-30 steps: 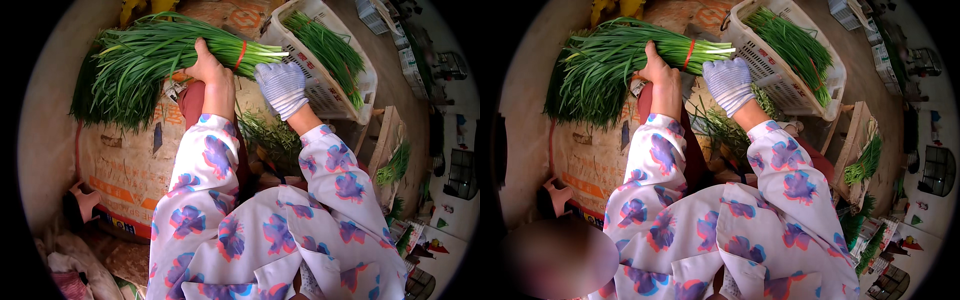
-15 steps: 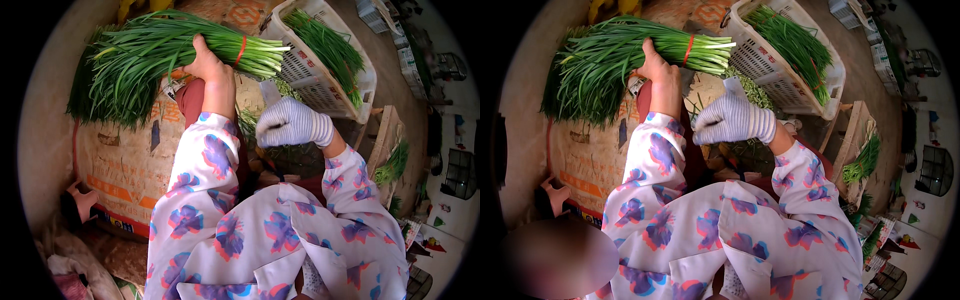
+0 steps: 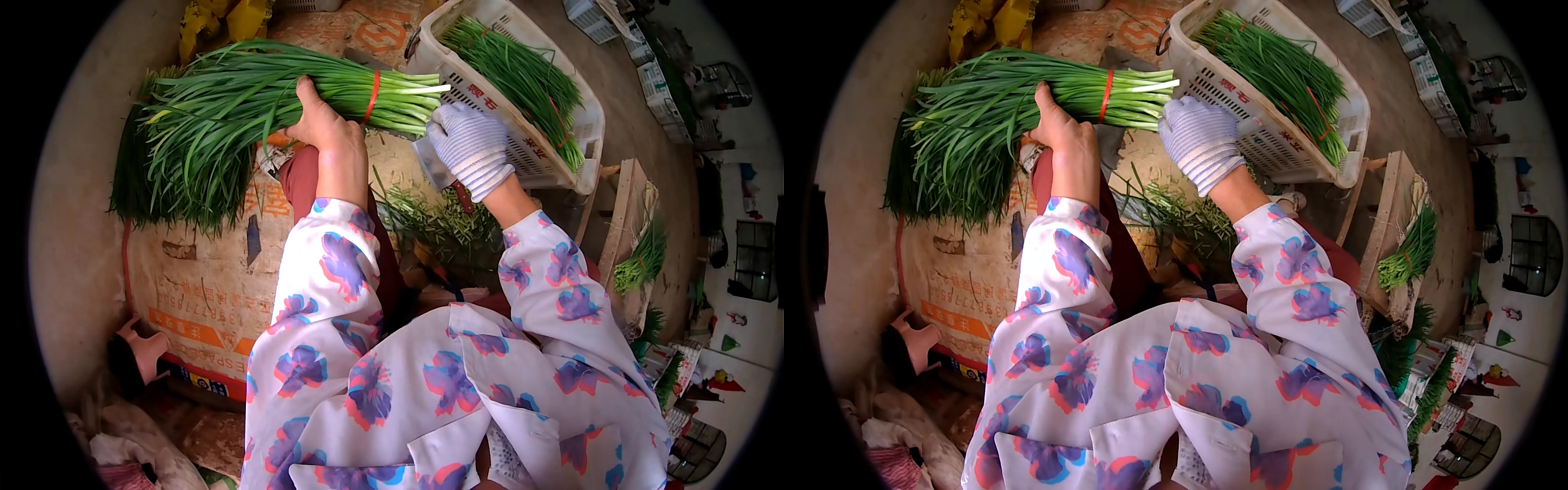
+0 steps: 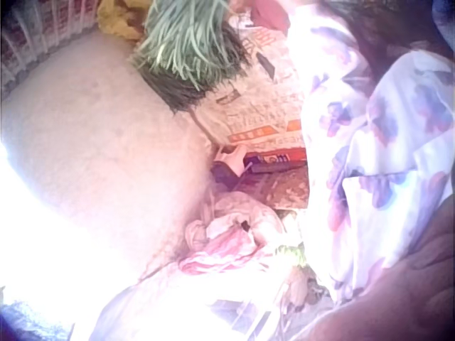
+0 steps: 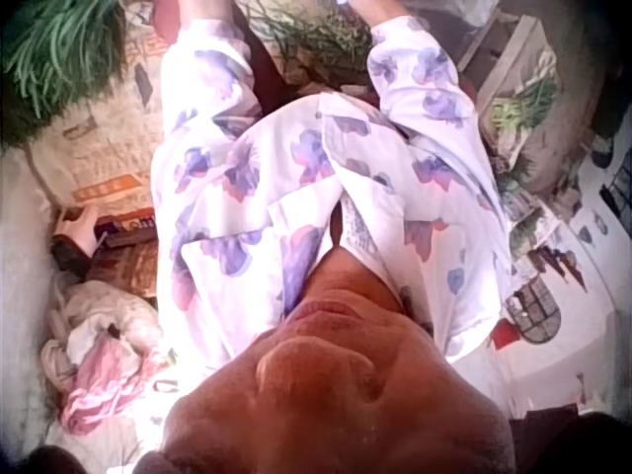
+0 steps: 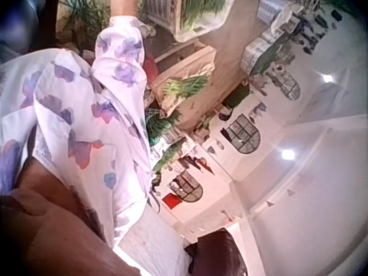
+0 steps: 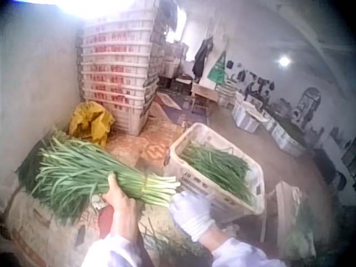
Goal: The person bundles long green stalks with red ties and uses a cleaver to trim the ends on a wooden board before placing the finished bundles into a plastic crate.
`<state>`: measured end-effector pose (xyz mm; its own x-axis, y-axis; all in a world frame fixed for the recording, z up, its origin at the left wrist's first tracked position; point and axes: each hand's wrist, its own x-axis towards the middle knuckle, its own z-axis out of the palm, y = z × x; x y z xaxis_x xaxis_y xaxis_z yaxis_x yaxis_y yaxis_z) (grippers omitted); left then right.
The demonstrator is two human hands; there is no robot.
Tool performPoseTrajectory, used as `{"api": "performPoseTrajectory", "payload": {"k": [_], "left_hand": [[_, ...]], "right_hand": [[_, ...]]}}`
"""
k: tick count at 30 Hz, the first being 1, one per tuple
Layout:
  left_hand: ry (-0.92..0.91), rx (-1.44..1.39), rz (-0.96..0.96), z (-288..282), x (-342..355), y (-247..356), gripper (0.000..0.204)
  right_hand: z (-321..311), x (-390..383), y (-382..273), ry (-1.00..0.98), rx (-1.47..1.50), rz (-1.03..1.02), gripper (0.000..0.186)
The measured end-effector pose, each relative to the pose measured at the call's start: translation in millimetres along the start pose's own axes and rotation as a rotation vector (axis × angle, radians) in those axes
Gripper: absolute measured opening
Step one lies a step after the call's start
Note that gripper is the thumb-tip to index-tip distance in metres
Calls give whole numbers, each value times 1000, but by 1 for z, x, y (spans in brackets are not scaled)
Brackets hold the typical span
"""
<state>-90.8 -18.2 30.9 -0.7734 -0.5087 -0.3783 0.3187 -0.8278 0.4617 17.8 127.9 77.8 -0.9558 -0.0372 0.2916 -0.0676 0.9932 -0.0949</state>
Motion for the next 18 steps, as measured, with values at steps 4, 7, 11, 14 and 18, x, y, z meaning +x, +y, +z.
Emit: {"api": "performPoseTrajectory", "payload": {"k": [4, 7, 11, 14, 18], "left_hand": [[-136, 42, 170, -5, 5, -5, 59], [-147, 27, 196, -3, -2, -3, 62], [-85, 14, 124, -3, -1, -2, 63], [47, 48, 15, 0, -2, 2, 60], [-83, -17, -148, -4, 19, -4, 42]], "right_hand": [[-1, 15, -7, -161, -69, 55, 18], [-6, 18, -13, -142, -18, 36, 12], [-19, 8, -19, -100, 744, -49, 8], [-49, -11, -7, -282, 1306, -77, 2], [-76, -50, 35, -744, 1530, -67, 11]]}}
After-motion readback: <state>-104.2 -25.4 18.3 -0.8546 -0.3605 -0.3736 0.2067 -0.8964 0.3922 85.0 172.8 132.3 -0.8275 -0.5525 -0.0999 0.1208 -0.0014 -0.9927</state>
